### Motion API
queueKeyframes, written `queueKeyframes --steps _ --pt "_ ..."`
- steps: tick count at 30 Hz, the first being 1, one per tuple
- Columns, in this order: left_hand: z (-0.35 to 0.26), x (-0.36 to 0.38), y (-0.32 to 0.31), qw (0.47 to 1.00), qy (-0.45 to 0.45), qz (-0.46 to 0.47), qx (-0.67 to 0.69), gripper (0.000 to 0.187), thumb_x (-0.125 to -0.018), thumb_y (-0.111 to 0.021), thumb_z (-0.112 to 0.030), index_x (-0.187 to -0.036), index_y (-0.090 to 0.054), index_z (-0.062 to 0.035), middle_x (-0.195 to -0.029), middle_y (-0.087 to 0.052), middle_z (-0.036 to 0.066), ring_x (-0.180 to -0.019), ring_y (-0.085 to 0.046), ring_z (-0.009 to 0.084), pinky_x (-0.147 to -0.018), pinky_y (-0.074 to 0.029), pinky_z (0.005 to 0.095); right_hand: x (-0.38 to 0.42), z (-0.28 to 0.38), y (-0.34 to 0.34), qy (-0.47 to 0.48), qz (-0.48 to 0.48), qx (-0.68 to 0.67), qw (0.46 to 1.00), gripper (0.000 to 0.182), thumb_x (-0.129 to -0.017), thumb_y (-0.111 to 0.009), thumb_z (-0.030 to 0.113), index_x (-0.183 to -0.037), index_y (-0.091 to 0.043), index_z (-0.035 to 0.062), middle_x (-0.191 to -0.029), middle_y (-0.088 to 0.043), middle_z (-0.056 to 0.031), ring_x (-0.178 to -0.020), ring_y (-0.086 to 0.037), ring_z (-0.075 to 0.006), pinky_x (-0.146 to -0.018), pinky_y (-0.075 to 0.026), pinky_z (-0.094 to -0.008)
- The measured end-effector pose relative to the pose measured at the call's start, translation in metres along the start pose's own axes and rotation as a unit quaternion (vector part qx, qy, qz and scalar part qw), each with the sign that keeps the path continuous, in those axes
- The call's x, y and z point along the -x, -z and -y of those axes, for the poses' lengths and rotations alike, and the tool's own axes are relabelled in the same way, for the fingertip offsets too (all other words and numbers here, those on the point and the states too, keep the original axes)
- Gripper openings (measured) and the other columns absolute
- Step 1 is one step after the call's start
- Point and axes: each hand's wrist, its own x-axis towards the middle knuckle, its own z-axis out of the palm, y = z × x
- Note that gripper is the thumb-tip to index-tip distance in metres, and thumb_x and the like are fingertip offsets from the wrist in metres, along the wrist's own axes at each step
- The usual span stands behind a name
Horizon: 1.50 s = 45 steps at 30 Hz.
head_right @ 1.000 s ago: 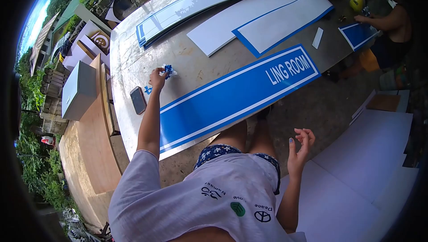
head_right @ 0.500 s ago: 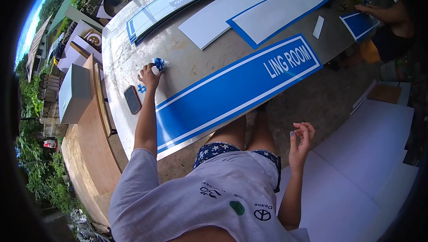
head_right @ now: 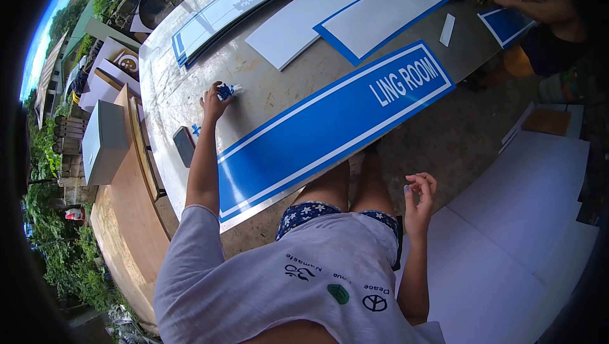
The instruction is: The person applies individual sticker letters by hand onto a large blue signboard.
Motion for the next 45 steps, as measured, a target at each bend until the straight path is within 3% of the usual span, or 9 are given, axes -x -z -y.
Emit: queueKeyframes --steps 5,7,11,15,21,27,35,40,45 --pt "0.006 -0.003 -0.002 0.998 -0.004 0.011 -0.061 0.073 -0.068 -0.078 -0.048 -0.126 -0.056 -0.0103 -0.132 -0.046 0.013 -0.123 -0.047 0.0295 -0.101 -0.032 0.0530 -0.002 0.001 -0.002 -0.010 -0.006 -0.003 1.000 0.017 -0.088 -0.057 0.002 -0.105 -0.060 0.0030 -0.117 -0.046 -0.0053 -0.091 -0.049 -0.0115 -0.086 -0.043 -0.0266" --pt "-0.002 0.001 0.001 0.998 0.003 0.003 -0.058 0.098 -0.064 -0.079 -0.057 -0.140 -0.041 -0.0080 -0.143 -0.035 0.014 -0.128 -0.041 0.0328 -0.103 -0.031 0.0538 -0.001 0.004 -0.001 -0.010 -0.020 0.005 1.000 0.018 -0.087 -0.058 0.000 -0.104 -0.061 0.0037 -0.116 -0.047 -0.0054 -0.089 -0.049 -0.0122 -0.085 -0.044 -0.0278" --pt "-0.007 0.014 -0.002 0.994 0.020 -0.104 -0.025 0.123 -0.064 -0.076 -0.063 -0.152 -0.012 -0.0073 -0.151 -0.019 0.022 -0.131 -0.032 0.0431 -0.108 -0.023 0.0560 -0.005 -0.005 -0.005 -0.008 -0.013 0.006 1.000 0.019 -0.086 -0.058 -0.001 -0.104 -0.062 0.0049 -0.114 -0.048 -0.0056 -0.087 -0.050 -0.0121 -0.083 -0.044 -0.0266" --pt "-0.022 0.055 0.002 0.971 -0.005 -0.241 0.004 0.092 -0.084 -0.066 -0.048 -0.149 -0.018 -0.0063 -0.146 -0.025 0.022 -0.135 -0.027 0.0393 -0.109 -0.018 0.0546 -0.009 -0.014 -0.013 -0.014 -0.005 -0.002 1.000 0.019 -0.085 -0.059 -0.001 -0.103 -0.063 0.0047 -0.113 -0.050 -0.0061 -0.087 -0.051 -0.0126 -0.080 -0.045 -0.0270" --pt "-0.089 0.207 0.001 0.997 -0.016 -0.078 -0.014 0.067 -0.092 -0.057 -0.035 -0.145 -0.028 -0.0065 -0.146 -0.029 0.018 -0.138 -0.026 0.0347 -0.113 -0.008 0.0572 -0.028 -0.032 -0.033 -0.025 0.026 0.055 0.998 0.019 -0.084 -0.060 0.000 -0.102 -0.062 0.0046 -0.110 -0.049 -0.0087 -0.094 -0.053 -0.0190 -0.085 -0.045 -0.0314" --pt "-0.108 0.267 -0.013 0.999 0.025 0.026 -0.014 0.067 -0.093 -0.049 -0.038 -0.147 -0.026 -0.0072 -0.150 -0.026 0.018 -0.140 -0.022 0.0346 -0.114 -0.004 0.0578 -0.092 -0.034 -0.067 0.002 0.055 0.132 0.990 0.016 -0.086 -0.060 0.002 -0.102 -0.061 0.0020 -0.113 -0.047 -0.0113 -0.104 -0.053 -0.0250 -0.089 -0.046 -0.0364" --pt "-0.112 0.261 -0.008 0.996 0.004 0.069 -0.065 0.065 -0.094 -0.040 -0.045 -0.144 -0.034 -0.0033 -0.150 -0.027 0.020 -0.141 -0.019 0.0392 -0.113 -0.009 0.0586 -0.214 -0.052 -0.124 0.109 0.038 0.134 0.984 0.013 -0.087 -0.061 0.001 -0.100 -0.061 0.0004 -0.109 -0.048 -0.0096 -0.087 -0.058 -0.0199 -0.075 -0.050 -0.0312" --pt "-0.111 0.262 -0.008 0.994 0.018 0.079 -0.075 0.066 -0.093 -0.040 -0.045 -0.144 -0.033 -0.0022 -0.150 -0.025 0.023 -0.140 -0.020 0.0405 -0.113 -0.009 0.0590 -0.222 -0.069 -0.159 0.090 -0.048 0.135 0.986 0.014 -0.084 -0.064 -0.006 -0.097 -0.063 -0.0007 -0.105 -0.049 -0.0106 -0.081 -0.057 -0.0154 -0.063 -0.051 -0.0237" --pt "-0.113 0.263 -0.007 0.993 0.023 0.081 -0.079 0.066 -0.094 -0.039 -0.044 -0.144 -0.032 -0.0012 -0.150 -0.025 0.023 -0.140 -0.019 0.0426 -0.112 -0.010 0.0595 -0.218 -0.074 -0.163 0.140 -0.068 0.183 0.971 0.014 -0.082 -0.067 -0.005 -0.096 -0.067 -0.0008 -0.105 -0.050 -0.0092 -0.080 -0.059 -0.0165 -0.063 -0.053 -0.0242"
